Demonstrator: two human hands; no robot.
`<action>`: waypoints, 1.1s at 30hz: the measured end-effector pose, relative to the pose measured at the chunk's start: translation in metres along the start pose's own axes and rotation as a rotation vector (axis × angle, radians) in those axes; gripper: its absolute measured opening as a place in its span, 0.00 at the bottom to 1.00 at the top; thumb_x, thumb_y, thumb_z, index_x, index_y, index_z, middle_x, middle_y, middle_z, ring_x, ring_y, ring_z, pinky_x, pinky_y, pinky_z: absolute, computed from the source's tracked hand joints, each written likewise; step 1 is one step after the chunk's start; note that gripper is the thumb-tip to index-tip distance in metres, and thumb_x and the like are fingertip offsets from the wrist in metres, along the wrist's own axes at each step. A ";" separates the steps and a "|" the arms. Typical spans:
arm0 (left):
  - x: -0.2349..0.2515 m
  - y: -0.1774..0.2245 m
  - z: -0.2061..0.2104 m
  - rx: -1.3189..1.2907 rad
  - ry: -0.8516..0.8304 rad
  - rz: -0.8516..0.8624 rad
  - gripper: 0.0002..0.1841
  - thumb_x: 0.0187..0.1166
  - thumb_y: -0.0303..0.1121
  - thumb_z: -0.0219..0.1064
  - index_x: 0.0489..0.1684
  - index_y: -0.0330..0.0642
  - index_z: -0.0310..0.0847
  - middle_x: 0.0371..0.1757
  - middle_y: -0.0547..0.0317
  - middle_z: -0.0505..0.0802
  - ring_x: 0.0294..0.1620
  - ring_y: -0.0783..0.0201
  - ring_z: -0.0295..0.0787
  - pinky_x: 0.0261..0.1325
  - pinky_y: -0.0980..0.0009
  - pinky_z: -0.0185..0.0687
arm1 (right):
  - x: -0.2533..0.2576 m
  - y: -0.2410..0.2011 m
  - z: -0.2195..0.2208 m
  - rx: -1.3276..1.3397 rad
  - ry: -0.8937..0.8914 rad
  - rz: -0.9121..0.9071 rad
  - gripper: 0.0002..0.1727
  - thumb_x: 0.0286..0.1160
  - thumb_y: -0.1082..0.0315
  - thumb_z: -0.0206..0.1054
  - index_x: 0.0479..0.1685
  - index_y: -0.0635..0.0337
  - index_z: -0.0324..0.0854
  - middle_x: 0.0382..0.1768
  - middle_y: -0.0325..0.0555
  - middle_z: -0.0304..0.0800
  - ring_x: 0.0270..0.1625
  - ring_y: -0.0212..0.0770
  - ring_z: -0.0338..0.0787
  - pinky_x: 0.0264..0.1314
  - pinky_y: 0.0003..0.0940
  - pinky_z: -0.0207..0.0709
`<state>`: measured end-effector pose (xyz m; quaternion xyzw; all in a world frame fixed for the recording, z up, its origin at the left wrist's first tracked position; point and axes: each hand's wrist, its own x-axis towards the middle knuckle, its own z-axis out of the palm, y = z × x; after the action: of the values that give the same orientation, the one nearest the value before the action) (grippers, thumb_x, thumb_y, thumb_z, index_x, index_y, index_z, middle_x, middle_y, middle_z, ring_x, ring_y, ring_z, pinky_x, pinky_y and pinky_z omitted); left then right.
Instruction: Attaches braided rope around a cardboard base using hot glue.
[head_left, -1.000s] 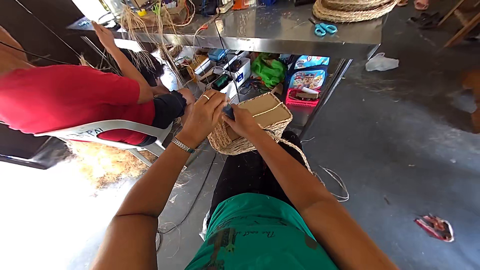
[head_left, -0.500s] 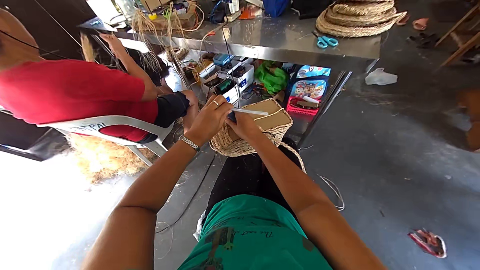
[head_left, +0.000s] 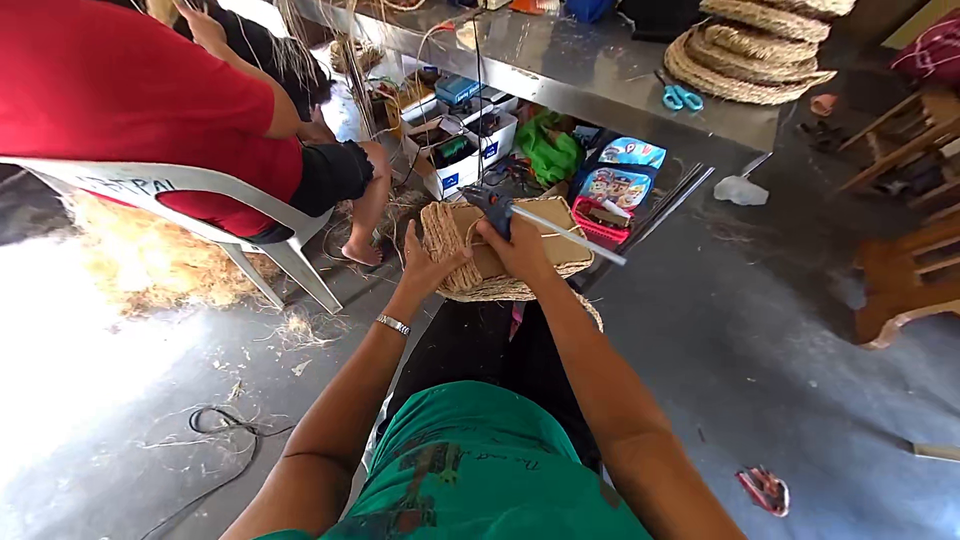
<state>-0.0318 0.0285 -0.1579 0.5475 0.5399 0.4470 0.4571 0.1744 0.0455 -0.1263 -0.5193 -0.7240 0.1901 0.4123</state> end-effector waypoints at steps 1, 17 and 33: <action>-0.003 -0.001 0.003 -0.046 -0.023 0.000 0.69 0.57 0.50 0.87 0.97 0.55 0.28 0.91 0.41 0.62 0.83 0.46 0.71 0.77 0.45 0.75 | -0.005 0.000 -0.002 0.022 0.009 -0.012 0.24 0.87 0.51 0.62 0.59 0.66 0.85 0.47 0.55 0.94 0.53 0.47 0.94 0.64 0.52 0.84; -0.048 -0.016 0.002 0.151 -0.117 0.292 0.66 0.53 0.49 0.87 0.97 0.58 0.37 0.94 0.53 0.57 0.88 0.56 0.63 0.83 0.48 0.68 | -0.075 -0.031 -0.054 0.547 -0.229 0.061 0.17 0.92 0.56 0.55 0.67 0.57 0.77 0.55 0.46 0.94 0.27 0.34 0.90 0.22 0.26 0.84; -0.039 -0.012 -0.003 0.055 -0.208 0.369 0.60 0.60 0.42 0.83 0.96 0.54 0.41 0.89 0.54 0.67 0.83 0.64 0.72 0.81 0.59 0.74 | -0.106 -0.035 -0.080 0.213 -0.092 0.031 0.18 0.87 0.53 0.64 0.58 0.58 0.81 0.23 0.39 0.85 0.17 0.31 0.83 0.16 0.26 0.80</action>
<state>-0.0372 -0.0102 -0.1694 0.6925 0.3926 0.4492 0.4057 0.2296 -0.0766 -0.0973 -0.4743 -0.7098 0.2959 0.4285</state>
